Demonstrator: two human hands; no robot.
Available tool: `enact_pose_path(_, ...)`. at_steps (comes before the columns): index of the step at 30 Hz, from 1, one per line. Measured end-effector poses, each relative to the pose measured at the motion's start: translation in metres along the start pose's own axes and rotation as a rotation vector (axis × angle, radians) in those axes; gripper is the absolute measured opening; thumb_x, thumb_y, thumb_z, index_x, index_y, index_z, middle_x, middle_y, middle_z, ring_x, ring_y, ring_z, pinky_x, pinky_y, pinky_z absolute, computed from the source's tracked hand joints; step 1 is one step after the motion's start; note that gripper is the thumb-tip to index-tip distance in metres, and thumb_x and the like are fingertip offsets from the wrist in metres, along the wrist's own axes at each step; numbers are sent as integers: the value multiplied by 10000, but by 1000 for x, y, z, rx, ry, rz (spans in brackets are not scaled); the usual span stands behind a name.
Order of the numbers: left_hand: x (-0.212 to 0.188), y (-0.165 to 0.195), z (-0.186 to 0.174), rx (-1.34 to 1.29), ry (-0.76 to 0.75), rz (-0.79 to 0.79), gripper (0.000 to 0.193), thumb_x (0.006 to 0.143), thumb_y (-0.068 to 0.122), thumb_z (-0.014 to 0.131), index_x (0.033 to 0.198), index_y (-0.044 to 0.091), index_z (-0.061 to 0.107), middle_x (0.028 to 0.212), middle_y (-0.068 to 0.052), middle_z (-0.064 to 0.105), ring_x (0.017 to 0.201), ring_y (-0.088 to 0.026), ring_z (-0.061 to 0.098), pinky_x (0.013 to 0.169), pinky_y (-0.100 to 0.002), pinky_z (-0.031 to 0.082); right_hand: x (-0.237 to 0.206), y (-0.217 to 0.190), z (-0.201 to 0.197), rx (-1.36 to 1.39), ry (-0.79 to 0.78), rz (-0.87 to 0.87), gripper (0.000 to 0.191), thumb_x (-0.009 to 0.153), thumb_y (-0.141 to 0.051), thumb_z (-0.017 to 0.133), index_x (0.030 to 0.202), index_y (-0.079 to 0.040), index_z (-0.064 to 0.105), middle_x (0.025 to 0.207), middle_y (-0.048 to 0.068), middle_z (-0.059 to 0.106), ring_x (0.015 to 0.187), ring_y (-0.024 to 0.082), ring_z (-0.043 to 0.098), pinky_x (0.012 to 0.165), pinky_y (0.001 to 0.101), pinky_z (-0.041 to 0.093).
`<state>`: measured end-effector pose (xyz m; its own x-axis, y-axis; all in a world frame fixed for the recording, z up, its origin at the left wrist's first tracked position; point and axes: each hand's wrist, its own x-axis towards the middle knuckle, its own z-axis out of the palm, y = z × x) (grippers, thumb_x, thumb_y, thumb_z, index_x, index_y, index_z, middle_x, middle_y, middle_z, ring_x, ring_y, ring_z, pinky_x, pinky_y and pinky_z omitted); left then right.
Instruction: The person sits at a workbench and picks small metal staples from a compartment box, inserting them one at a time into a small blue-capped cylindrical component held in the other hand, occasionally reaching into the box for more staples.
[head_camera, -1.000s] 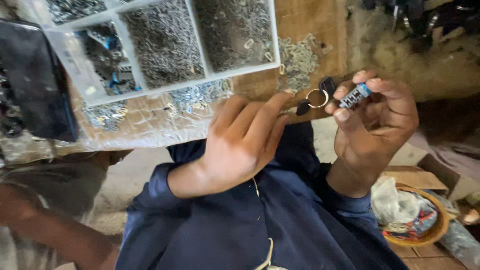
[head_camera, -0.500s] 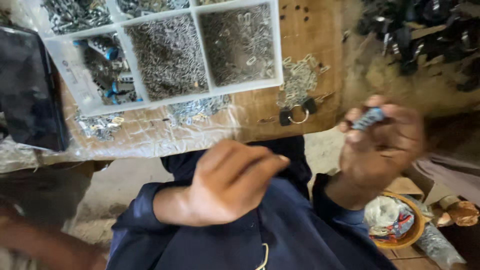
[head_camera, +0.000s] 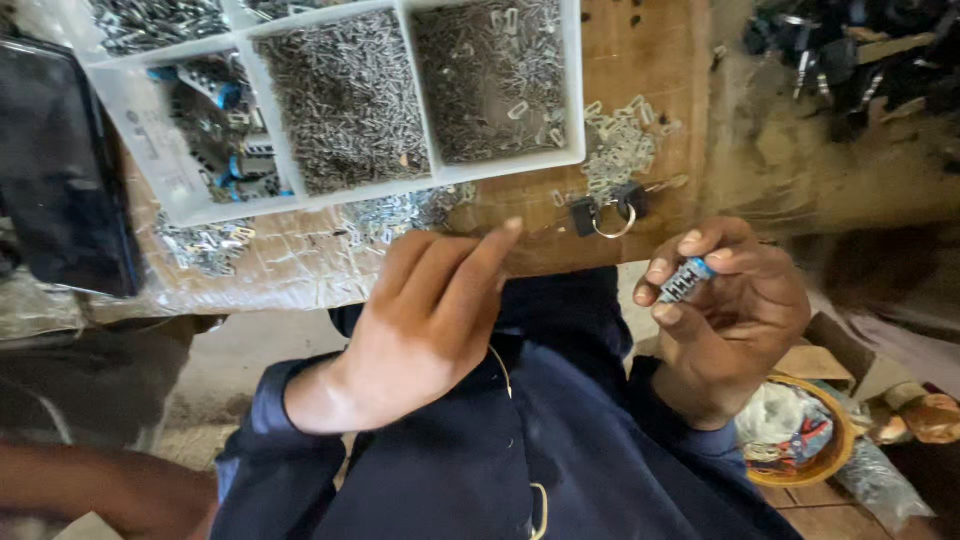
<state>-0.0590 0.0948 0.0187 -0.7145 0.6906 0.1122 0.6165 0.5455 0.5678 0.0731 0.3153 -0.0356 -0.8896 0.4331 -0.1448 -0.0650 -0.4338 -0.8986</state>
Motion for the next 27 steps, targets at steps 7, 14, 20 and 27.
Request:
enact_pose_path(7, -5, 6, 25, 158, 28, -16, 481, 951, 317, 721, 1366, 83, 656, 1075, -82, 589, 896, -257, 584, 767, -373, 489, -8, 0, 11, -65, 28, 0, 486, 888, 134, 781, 1325, -20, 632, 1136, 175, 648, 922, 222, 682, 726, 273, 632)
enact_pose_path(14, -53, -18, 20, 3, 31, 119, 364, 832, 151, 697, 1173, 24, 685, 1138, -110, 645, 1036, -275, 650, 888, -381, 565, -21, 6, 13, -104, -107, 179, 457, 881, 125, 770, 1302, -5, 651, 1202, 214, 654, 985, 254, 693, 795, 314, 641)
enact_pose_path(20, -91, -31, 3, -70, 265, -85, 311, 786, 46, 793, 1092, 49, 740, 1046, -90, 697, 912, -287, 656, 806, -373, 552, -25, 32, 36, 5, -367, 324, 489, 864, 158, 810, 1295, -14, 657, 1271, 202, 607, 1013, 238, 677, 803, 313, 647)
enact_pose_path(27, -82, -18, -3, -501, 409, -108, 301, 852, -43, 843, 1106, 72, 727, 1089, -55, 711, 937, -240, 640, 843, -334, 542, -21, 41, 56, -130, -462, 309, 467, 870, 143, 796, 1294, 3, 658, 1265, 238, 631, 1032, 244, 714, 828, 308, 659)
